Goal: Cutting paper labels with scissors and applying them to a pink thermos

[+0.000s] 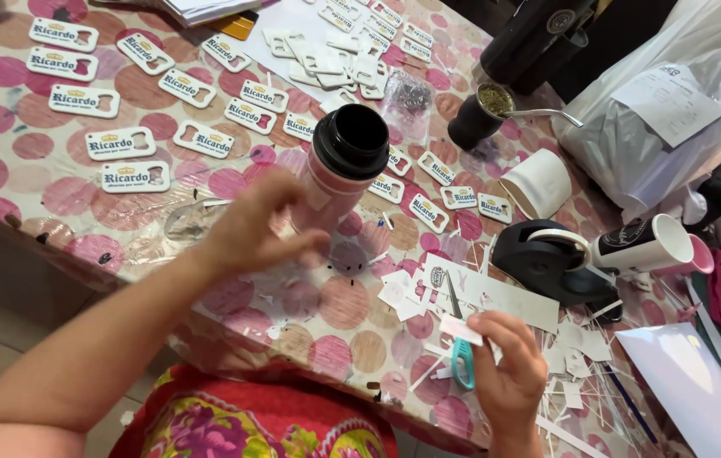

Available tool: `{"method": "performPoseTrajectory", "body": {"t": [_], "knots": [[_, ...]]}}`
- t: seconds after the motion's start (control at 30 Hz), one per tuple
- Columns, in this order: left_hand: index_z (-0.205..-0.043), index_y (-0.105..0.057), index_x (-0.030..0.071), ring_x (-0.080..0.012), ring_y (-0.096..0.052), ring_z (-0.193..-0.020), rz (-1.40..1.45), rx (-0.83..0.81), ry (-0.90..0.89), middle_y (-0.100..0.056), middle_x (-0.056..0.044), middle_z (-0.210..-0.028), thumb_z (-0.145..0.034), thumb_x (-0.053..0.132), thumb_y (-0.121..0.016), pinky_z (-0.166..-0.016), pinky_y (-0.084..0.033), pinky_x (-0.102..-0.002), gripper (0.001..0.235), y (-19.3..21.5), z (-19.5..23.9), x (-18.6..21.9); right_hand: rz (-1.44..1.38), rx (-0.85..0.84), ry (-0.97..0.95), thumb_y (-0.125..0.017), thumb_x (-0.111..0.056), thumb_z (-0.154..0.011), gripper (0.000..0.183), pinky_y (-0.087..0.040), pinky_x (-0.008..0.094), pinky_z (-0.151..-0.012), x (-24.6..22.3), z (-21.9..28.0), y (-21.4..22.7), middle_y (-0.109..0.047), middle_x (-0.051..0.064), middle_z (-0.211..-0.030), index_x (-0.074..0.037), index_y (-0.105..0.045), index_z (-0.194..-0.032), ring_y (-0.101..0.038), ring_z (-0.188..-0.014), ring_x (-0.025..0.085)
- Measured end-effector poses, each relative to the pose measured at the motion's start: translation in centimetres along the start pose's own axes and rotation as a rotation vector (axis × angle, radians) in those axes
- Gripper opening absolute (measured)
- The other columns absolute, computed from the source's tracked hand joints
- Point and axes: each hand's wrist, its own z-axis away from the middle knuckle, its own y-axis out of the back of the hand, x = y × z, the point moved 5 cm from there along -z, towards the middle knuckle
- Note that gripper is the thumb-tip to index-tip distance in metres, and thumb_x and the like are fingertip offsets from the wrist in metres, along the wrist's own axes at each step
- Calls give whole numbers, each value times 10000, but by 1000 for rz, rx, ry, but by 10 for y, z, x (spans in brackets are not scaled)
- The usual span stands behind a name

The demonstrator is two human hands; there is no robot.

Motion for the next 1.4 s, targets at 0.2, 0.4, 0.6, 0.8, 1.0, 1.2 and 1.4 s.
{"method": "performPoseTrajectory", "body": {"t": [0.2, 0.4, 0.6, 0.8, 1.0, 1.2, 1.4], "knots": [[-1561, 148, 273, -313, -426, -1411, 139, -348, 371, -278, -189, -1628, -689, 266, -869, -1097, -355, -368, 1340, -6, -29, -37, -257, 104, -140, -653, 93, -935, 187, -590, 248, -827, -2, -21, -10, -688, 124, -1056, -14, -704, -1080, -687, -988, 204], [-1389, -443, 117, -284, -625, -1131, 636, -246, 675, -586, -116, -1313, -613, 178, -749, -963, -570, -450, 836, -25, -49, -22, -439, 255, -413, -623, -20, -978, 109, -551, 252, -741, 18, -43, -7, -698, 73, -882, -63, -701, -1040, -644, -791, 155], [-1322, -520, 50, -383, -684, -1057, 1244, 102, 589, -653, -230, -1149, -758, 107, -834, -960, -531, -545, 648, -97, -64, -49, -684, 497, -379, -654, 88, -964, 152, -635, 301, -580, 63, -76, -15, -683, 129, -883, 0, -643, -1088, -714, -685, 193], [-1604, -90, 98, -346, -563, -1241, 1476, 92, 860, -483, -240, -1419, -805, 605, -658, -1045, -461, -535, 1104, -118, -69, -12, -825, 464, -508, -613, -44, -1018, 76, -627, 200, -568, 65, -88, -39, -737, 89, -896, -89, -639, -1073, -733, -717, 141], [-1383, -595, 125, -308, -679, -1058, 1515, 49, 758, -673, -129, -1201, -904, 434, -609, -931, -551, -466, 571, -156, -63, -65, -973, 410, -599, -614, -8, -1008, 81, -689, 382, -674, 129, -54, -68, -700, 88, -865, -64, -656, -1048, -765, -782, 253], [-1401, -558, 187, -327, -687, -1052, 1567, 134, 656, -675, -156, -1186, -930, 329, -589, -920, -558, -513, 493, -157, -63, -69, -961, 387, -642, -657, -8, -984, 67, -658, 384, -679, 117, -54, -72, -660, 79, -804, -33, -675, -1043, -714, -740, 231], [-1532, -386, 217, -348, -636, -1138, 1532, 155, 613, -608, -178, -1276, -930, 316, -575, -968, -530, -540, 639, -144, -63, -59, -983, 373, -691, -656, -45, -991, 79, -654, 389, -741, 115, -52, -79, -660, 74, -806, -51, -670, -1069, -705, -763, 205]]}}
